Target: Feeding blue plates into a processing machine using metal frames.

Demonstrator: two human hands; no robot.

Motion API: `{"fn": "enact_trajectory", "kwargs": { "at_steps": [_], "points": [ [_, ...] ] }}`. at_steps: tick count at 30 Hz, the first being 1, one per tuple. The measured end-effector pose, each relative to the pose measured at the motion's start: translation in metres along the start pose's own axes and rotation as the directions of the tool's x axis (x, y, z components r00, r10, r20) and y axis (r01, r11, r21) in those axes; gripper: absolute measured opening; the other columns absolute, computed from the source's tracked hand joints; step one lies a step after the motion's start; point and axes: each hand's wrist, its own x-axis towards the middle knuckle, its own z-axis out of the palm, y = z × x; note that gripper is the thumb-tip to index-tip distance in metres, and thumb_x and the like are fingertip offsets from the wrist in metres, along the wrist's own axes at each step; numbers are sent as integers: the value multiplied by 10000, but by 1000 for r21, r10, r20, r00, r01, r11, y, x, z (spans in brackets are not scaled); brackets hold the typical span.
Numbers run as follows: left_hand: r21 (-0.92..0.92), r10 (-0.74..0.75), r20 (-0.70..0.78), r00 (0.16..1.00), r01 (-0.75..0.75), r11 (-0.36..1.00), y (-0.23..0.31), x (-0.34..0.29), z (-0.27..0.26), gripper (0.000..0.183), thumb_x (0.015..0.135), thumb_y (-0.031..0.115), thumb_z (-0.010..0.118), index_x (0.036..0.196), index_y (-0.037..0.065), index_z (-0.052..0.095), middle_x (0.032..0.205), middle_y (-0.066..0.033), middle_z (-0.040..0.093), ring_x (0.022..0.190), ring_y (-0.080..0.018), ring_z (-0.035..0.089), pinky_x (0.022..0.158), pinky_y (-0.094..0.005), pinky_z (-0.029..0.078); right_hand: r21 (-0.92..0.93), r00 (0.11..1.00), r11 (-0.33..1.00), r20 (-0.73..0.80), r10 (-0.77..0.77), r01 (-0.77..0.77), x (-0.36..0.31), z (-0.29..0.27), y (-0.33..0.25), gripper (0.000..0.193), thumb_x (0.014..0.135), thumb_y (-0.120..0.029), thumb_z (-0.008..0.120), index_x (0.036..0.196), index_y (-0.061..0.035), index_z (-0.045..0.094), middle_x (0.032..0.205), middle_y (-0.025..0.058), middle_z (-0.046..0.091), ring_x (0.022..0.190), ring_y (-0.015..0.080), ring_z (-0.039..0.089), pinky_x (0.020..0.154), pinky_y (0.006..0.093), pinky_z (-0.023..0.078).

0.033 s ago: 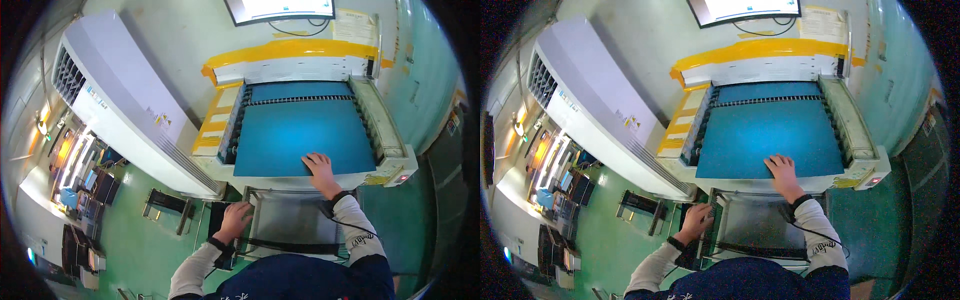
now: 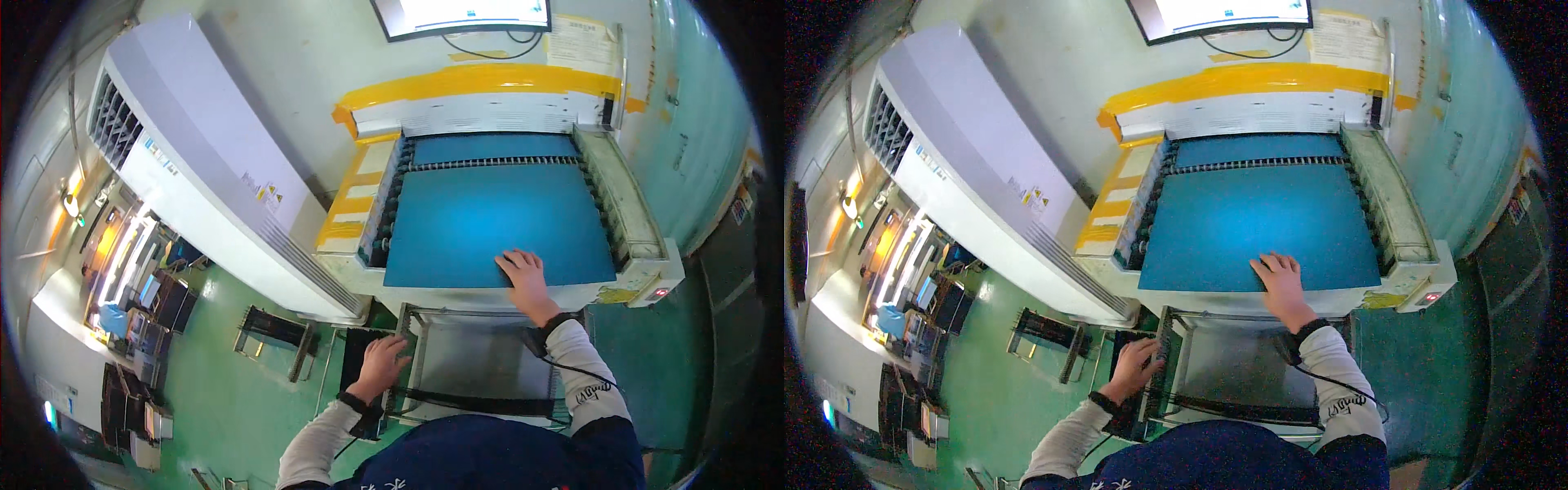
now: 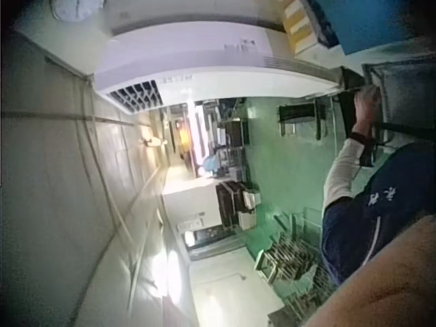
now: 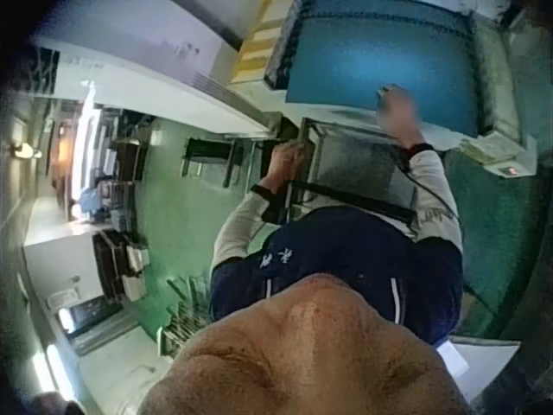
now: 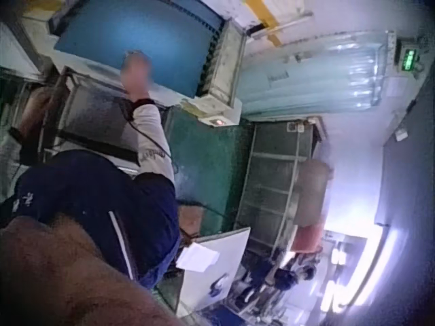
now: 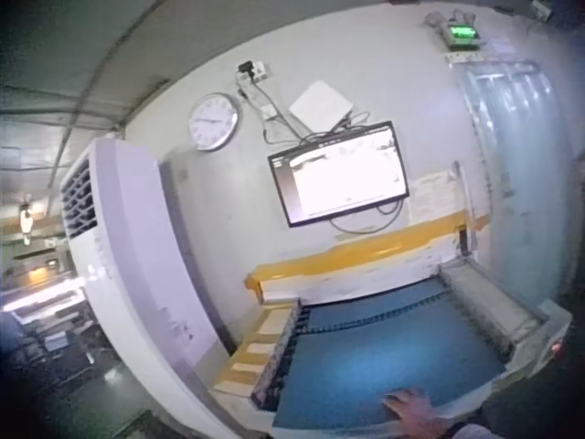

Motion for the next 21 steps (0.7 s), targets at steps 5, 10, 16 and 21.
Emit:
{"fn": "enact_trajectory", "kwargs": {
  "at_steps": [5, 10, 16, 21],
  "points": [
    [-231, -299, -18, 954, 287, 930, -20, -59, 23, 345, 872, 339, 696, 1084, 67, 701, 1117, -127, 674, 1069, -307, 618, 911, -401, 487, -26, 1000, 1000, 6, -18, 18, 6, 1, 3, 591, 675, 7, 659, 1250, -126, 630, 1280, 118, 566, 1247, 333, 484, 1057, 531, 339],
    [-284, -337, -31, 941, 315, 906, -22, -74, 36, 325, 882, 355, 688, 968, 44, 727, 894, -140, 675, 838, -311, 651, 735, -394, 511, -2, 998, 1000, 64, -6, 6, 13, -2, -3, 677, 652, -91, 797, 1294, -133, 588, 1327, 111, 518, 1264, 341, 451, 1060, 525, 333],
    [-326, -410, 20, 912, 393, 860, -7, -65, 27, 355, 884, 389, 667, 923, 40, 722, 828, -150, 645, 774, -316, 629, 697, -409, 496, -57, 992, 998, 129, -12, 19, 14, -4, 7, 792, 623, -187, 866, 1340, -125, 535, 1400, 112, 457, 1288, 354, 416, 1066, 520, 331],
    [-317, -420, -100, 902, 371, 873, -22, -75, 49, 469, 859, 414, 689, 1106, 16, 665, 981, -163, 643, 887, -320, 629, 780, -401, 505, 55, 981, 984, 89, -172, 167, -17, 8, -13, 744, 648, -232, 846, 1311, -81, 545, 1410, 147, 455, 1289, 372, 418, 1059, 512, 343]
  ]
}}
